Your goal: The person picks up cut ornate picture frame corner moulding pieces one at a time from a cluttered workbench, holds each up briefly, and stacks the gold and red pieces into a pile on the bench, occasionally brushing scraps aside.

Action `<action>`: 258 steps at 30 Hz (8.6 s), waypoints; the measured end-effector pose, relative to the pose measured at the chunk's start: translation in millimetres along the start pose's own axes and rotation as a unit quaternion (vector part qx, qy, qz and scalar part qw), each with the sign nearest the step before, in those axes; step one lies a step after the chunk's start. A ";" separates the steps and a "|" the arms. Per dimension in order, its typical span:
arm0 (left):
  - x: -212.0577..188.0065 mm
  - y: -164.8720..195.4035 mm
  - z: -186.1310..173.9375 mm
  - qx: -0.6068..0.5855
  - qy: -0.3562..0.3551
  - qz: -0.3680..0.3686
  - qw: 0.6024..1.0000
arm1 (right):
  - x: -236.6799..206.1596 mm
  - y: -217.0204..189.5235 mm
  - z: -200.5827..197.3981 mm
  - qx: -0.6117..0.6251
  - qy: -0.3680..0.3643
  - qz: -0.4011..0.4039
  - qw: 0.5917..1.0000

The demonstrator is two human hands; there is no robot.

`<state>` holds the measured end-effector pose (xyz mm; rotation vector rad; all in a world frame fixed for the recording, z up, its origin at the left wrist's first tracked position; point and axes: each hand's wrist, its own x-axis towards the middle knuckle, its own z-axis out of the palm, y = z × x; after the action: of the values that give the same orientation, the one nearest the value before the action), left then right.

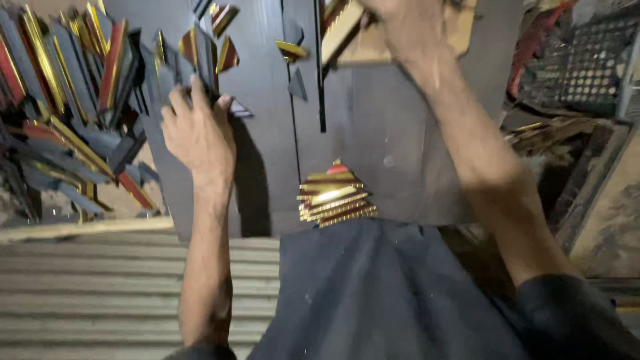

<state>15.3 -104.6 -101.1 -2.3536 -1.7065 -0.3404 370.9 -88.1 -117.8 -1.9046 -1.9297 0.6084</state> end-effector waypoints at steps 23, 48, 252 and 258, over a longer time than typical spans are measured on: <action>-41.9 97.8 -17.9 -0.496 -0.221 -0.072 0.837 | -184.0 -65.6 14.9 -0.086 0.149 -0.180 0.969; -52.4 -22.2 7.4 -0.064 -0.051 -0.128 0.988 | -128.7 -63.1 -1.2 -0.165 0.102 -0.194 0.962; -166.7 80.7 47.3 -0.545 -0.449 0.228 0.671 | -267.3 -219.0 119.6 0.452 0.193 0.613 0.618; -149.3 79.5 -1.7 -0.413 -0.500 0.184 0.739 | -272.9 -220.6 126.9 0.443 0.182 0.619 0.623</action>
<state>45.9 -264.0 -148.5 -3.9616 -1.4197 0.4678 123.9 -366.7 -94.2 -2.0269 0.3026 1.0763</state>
